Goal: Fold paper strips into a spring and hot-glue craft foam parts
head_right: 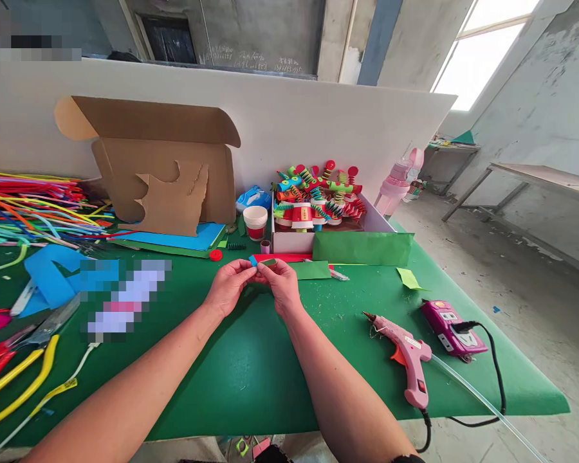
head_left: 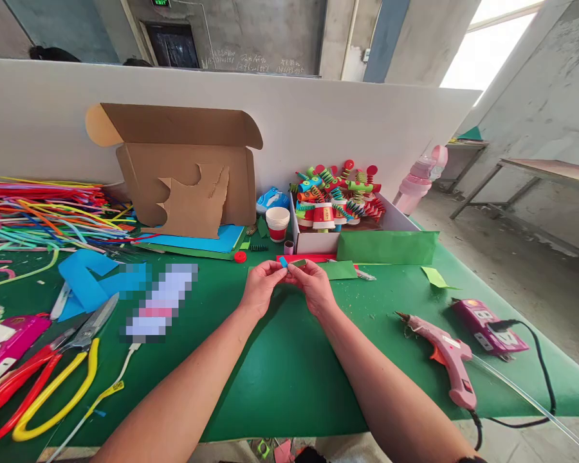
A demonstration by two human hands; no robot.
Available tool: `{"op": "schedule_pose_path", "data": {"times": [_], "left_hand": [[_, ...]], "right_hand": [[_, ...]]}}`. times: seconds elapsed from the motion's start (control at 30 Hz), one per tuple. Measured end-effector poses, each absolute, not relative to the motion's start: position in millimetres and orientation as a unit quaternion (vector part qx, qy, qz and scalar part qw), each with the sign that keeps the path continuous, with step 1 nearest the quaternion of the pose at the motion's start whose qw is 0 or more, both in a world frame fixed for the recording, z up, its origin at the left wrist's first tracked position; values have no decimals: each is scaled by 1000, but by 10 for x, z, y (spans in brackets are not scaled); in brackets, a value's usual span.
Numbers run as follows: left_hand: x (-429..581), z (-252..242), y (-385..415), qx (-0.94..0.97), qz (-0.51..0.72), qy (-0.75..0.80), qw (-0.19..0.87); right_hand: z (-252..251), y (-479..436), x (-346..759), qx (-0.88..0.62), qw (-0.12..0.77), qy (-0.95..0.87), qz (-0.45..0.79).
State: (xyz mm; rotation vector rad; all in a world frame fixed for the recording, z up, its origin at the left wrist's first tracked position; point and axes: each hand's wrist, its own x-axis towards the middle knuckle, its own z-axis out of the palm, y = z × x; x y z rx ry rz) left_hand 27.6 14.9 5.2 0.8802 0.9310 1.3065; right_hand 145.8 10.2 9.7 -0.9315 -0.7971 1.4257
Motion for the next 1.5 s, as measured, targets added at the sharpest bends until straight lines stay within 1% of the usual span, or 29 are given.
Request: {"op": "schedule_pose_path", "data": {"times": [0.2,0.4,0.5,0.7,0.97,1.3,1.5], "left_hand": [[282,78,140,376,568,407,608],[278,156,135,335,586,387,628],[275,157,136,337,578,381,638],[286,135,123,354,572,384,633],[285,143,121,344,567,392,638],[280,75,165,397,558,419,596],[272,99,169,395,555,419,601]], "right_hand": [[107,112,1473,-399,588,-351,610],[89,145,1502,-331,574,-299,687],[60,153,1511,-321,569,-294,698],[39,153,1505,-332,568,-277,701],[28,148,1494,-337,564,-305,690],[32,162,1519,-375,558,-344,655],[12,176,1525,-391,559,-345,645]]}}
